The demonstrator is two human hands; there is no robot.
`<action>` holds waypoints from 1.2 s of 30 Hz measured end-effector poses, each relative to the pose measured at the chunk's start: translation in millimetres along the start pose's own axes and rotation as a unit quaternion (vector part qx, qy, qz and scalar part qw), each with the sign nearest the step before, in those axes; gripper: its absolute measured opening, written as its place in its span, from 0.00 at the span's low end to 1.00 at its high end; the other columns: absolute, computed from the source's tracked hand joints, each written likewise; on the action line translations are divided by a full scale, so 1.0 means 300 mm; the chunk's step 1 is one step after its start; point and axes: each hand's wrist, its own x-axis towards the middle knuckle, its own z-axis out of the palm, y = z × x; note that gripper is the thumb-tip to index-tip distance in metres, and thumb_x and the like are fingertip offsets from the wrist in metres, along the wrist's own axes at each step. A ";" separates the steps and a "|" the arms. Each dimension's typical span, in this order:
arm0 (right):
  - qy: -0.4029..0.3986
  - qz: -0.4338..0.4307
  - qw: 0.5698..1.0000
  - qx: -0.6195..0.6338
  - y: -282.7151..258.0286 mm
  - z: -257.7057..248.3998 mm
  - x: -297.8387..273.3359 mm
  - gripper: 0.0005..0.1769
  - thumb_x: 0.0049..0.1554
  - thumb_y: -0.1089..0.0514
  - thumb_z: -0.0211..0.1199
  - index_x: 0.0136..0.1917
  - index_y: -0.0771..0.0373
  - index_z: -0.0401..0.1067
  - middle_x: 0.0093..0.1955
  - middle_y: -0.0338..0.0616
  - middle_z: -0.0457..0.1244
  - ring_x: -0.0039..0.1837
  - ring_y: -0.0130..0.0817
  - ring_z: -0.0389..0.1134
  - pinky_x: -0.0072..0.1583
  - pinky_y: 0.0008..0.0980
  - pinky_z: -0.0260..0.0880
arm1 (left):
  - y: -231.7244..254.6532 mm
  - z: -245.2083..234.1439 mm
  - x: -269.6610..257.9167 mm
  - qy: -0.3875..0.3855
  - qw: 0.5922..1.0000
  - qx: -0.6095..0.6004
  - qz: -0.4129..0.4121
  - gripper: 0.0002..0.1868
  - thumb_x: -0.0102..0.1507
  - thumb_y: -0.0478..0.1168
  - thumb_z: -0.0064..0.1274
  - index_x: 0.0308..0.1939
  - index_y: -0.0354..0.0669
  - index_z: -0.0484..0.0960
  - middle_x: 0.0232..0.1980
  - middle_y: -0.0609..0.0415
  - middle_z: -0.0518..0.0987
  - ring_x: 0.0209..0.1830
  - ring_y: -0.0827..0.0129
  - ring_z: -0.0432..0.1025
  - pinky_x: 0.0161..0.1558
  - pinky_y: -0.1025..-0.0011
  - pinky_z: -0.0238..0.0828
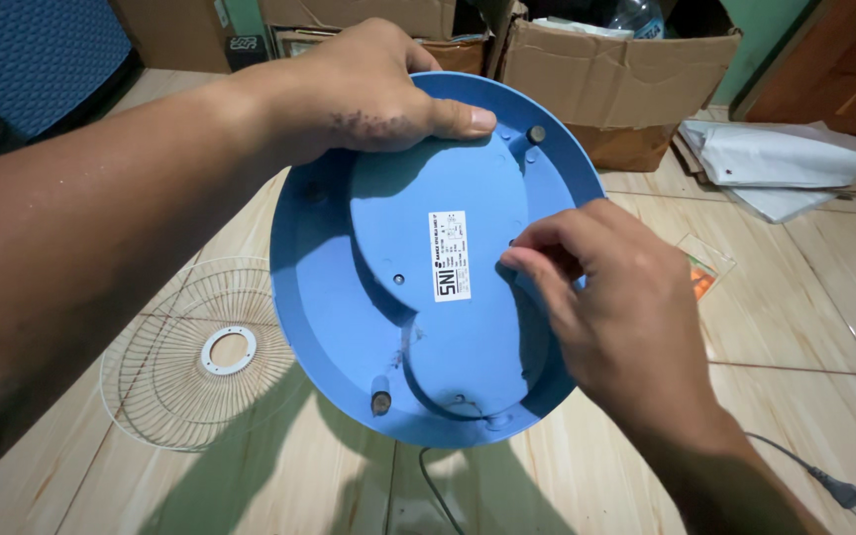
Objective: The person uses a screwdriver to remove multiple screws from the underside of a blue electric fan base. They hold the base with one hand and turn the screwdriver with the other, placing the removed screws on the floor.
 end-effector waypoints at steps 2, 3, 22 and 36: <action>0.010 -0.005 1.000 0.010 -0.003 0.009 -0.003 0.08 0.55 0.57 0.71 0.44 0.64 0.78 0.41 0.46 0.68 0.40 0.37 0.71 0.42 0.35 0.70 | 0.001 0.006 0.002 0.007 1.000 0.006 0.007 0.38 0.53 0.61 0.67 0.55 0.33 0.82 0.45 0.35 0.84 0.39 0.51 0.83 0.45 0.63 0.81; 0.011 -0.004 1.000 0.002 -0.001 0.008 -0.002 0.08 0.55 0.57 0.72 0.44 0.64 0.78 0.41 0.46 0.68 0.40 0.38 0.71 0.42 0.35 0.70 | 0.001 0.008 0.003 0.010 1.000 0.009 0.010 0.38 0.53 0.61 0.67 0.56 0.34 0.81 0.45 0.34 0.83 0.39 0.50 0.83 0.45 0.62 0.81; 0.043 -0.038 0.998 0.001 0.027 0.045 -0.012 0.07 0.56 0.59 0.73 0.46 0.62 0.79 0.43 0.46 0.68 0.42 0.39 0.72 0.44 0.34 0.71 | 0.000 0.010 -0.001 0.007 1.000 -0.002 0.009 0.38 0.53 0.60 0.67 0.54 0.32 0.82 0.44 0.33 0.83 0.40 0.50 0.83 0.46 0.61 0.80; 0.018 0.034 0.995 0.091 0.019 0.038 -0.019 0.05 0.57 0.63 0.68 0.47 0.65 0.77 0.45 0.45 0.68 0.45 0.33 0.73 0.49 0.31 0.73 | 0.003 0.005 -0.001 -0.002 1.000 -0.010 0.002 0.36 0.53 0.59 0.67 0.53 0.34 0.83 0.44 0.36 0.84 0.40 0.52 0.84 0.45 0.63 0.80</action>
